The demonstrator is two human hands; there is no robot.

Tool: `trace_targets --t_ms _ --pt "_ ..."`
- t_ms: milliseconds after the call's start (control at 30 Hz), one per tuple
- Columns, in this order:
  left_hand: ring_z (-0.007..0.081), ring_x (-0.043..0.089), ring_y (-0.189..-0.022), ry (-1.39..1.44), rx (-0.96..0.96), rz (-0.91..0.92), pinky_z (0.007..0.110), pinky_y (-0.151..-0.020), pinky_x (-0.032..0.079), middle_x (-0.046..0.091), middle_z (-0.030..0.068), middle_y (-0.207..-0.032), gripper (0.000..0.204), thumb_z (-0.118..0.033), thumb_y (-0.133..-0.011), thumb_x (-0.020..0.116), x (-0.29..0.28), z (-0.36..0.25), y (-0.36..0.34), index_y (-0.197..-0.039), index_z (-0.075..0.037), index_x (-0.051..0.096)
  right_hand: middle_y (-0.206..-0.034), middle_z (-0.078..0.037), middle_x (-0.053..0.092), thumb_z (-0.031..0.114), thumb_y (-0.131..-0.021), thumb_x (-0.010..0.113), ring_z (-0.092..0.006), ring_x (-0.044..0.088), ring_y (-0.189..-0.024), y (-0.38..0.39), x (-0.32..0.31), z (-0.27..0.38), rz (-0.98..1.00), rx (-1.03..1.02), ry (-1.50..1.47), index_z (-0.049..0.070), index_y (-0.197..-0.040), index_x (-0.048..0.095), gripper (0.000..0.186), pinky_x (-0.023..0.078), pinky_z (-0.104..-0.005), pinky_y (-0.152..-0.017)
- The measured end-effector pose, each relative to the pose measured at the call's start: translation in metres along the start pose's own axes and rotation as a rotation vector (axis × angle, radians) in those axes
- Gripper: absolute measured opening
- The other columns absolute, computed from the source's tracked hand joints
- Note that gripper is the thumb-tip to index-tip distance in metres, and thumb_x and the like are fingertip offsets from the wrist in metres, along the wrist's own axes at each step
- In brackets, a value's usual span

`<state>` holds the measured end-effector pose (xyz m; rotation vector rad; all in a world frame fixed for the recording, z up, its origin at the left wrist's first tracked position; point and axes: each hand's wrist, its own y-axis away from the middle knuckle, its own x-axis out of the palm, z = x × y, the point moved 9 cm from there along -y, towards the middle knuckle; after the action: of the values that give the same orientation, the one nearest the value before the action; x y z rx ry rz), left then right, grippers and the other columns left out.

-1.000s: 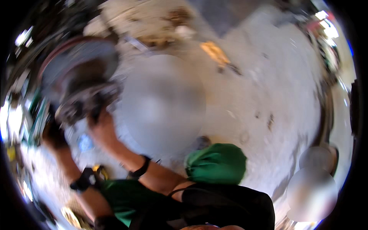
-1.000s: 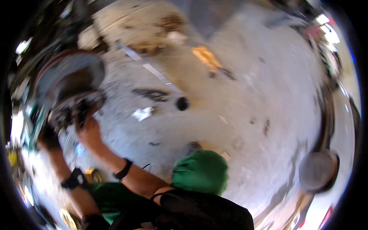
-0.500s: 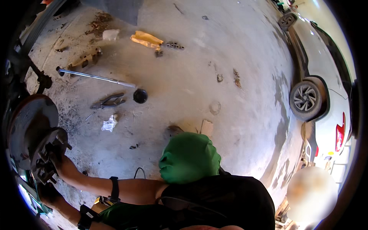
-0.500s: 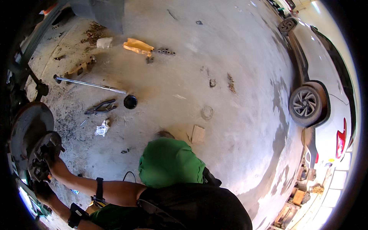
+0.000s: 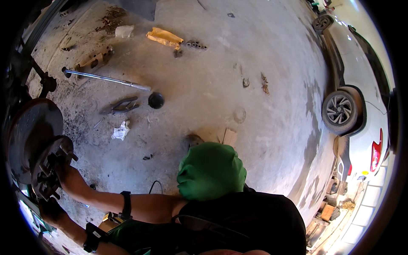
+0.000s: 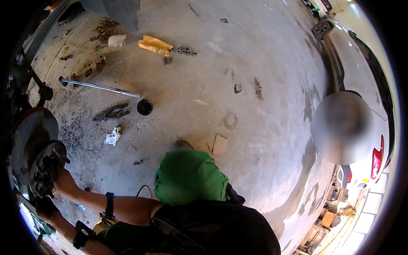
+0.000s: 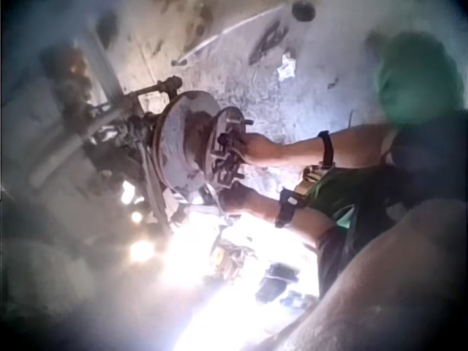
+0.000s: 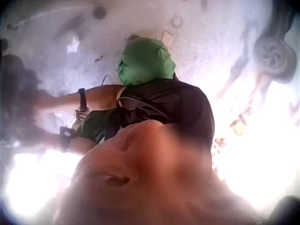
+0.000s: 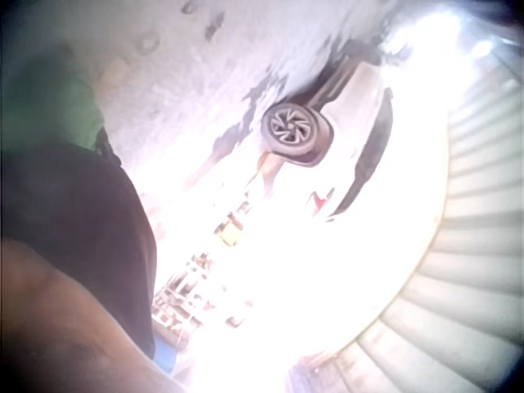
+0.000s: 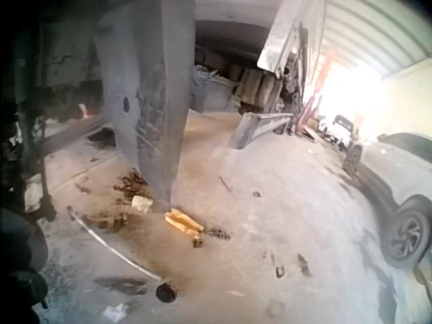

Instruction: The person cleans a brake rotor with a cloth, then lifts and mounts it onto a wheel hub.

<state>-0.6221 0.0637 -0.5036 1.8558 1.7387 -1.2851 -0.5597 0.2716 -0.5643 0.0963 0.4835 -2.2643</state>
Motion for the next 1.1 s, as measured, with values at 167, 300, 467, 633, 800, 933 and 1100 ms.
trace_targets --t_ms 167,300,467,633,800,933,1100 --pt "0.0318 0.058 -0.114 -0.084 -0.061 0.018 0.041 -0.093 0.051 0.056 0.0234 -0.127 0.04 0.003 -0.084 0.058 -0.001 0.009 0.001 -0.124 0.01 0.054 -0.087 -0.031 0.061 0.011 -0.094 0.047 -0.0325 0.059 -0.069 0.005 0.025 -0.048 0.094 0.546 -0.592 -0.004 -0.116 0.054 0.027 0.049 -0.0408 -0.058" --pt "0.0307 0.054 -0.119 0.284 -0.198 -0.048 0.041 -0.098 0.048 0.054 0.0229 -0.129 0.044 -0.005 -0.086 0.057 0.003 0.022 0.007 -0.128 0.01 0.051 -0.092 -0.029 0.059 0.022 -0.092 0.055 -0.0349 0.061 -0.073 0.0 -0.025 -0.018 0.185 0.396 -0.288 -0.008 -0.119 0.048 0.041 0.047 -0.045 -0.057" --pt "0.0264 0.057 -0.108 0.44 -0.266 -0.076 0.037 -0.088 0.047 0.057 0.019 -0.119 0.036 -0.002 -0.085 0.056 0.016 0.021 0.005 -0.12 0.008 0.054 -0.087 -0.026 0.064 0.023 -0.094 0.05 -0.0297 0.059 -0.067 -0.003 -0.024 -0.011 -0.074 -0.065 0.0 -0.005 -0.123 0.052 0.04 0.049 -0.0422 -0.061" --pt "0.0221 0.059 -0.098 0.524 -0.411 -0.155 0.032 -0.077 0.047 0.06 0.015 -0.109 0.029 0.002 -0.084 0.054 -0.017 0.035 0.007 -0.113 0.006 0.058 -0.082 -0.023 0.062 0.031 -0.094 0.043 -0.0339 0.059 -0.067 0.007 0.022 -0.018 0.502 0.658 -0.57 -0.003 -0.104 0.06 0.039 0.048 -0.0435 -0.06" --pt "0.0178 0.061 -0.087 0.286 -0.241 -0.176 0.027 -0.066 0.047 0.063 0.011 -0.099 0.024 0.006 -0.083 0.053 0.032 -0.013 -0.009 -0.106 0.004 0.061 -0.078 -0.03 0.062 0.027 -0.083 0.069 -0.038 0.065 -0.064 -0.035 -0.06 0.007 -0.105 -0.183 0.018 -0.023 -0.11 0.05 0.06 0.054 -0.0428 -0.057" --pt "0.0144 0.063 -0.079 0.192 -0.224 -0.25 0.023 -0.058 0.047 0.065 0.0079 -0.091 0.022 0.009 -0.083 0.052 0.003 -0.016 0.01 -0.1 0.003 0.064 -0.079 -0.017 0.063 0.024 -0.094 0.054 -0.0266 0.06 -0.057 -0.027 -0.031 -0.01 0.097 0.171 -0.349 -0.011 -0.108 0.054 0.037 0.048 -0.0327 -0.051" --pt "0.0149 0.062 -0.079 0.639 -0.508 -0.373 0.023 -0.061 0.047 0.064 0.0084 -0.093 0.021 0.009 -0.082 0.051 0.009 -0.024 0.027 -0.098 0.002 0.063 -0.078 -0.005 0.063 0.033 -0.099 0.046 -0.0114 0.055 -0.052 -0.009 -0.022 -0.034 0.229 0.284 -0.358 -0.001 -0.109 0.056 0.037 0.04 -0.0219 -0.044"
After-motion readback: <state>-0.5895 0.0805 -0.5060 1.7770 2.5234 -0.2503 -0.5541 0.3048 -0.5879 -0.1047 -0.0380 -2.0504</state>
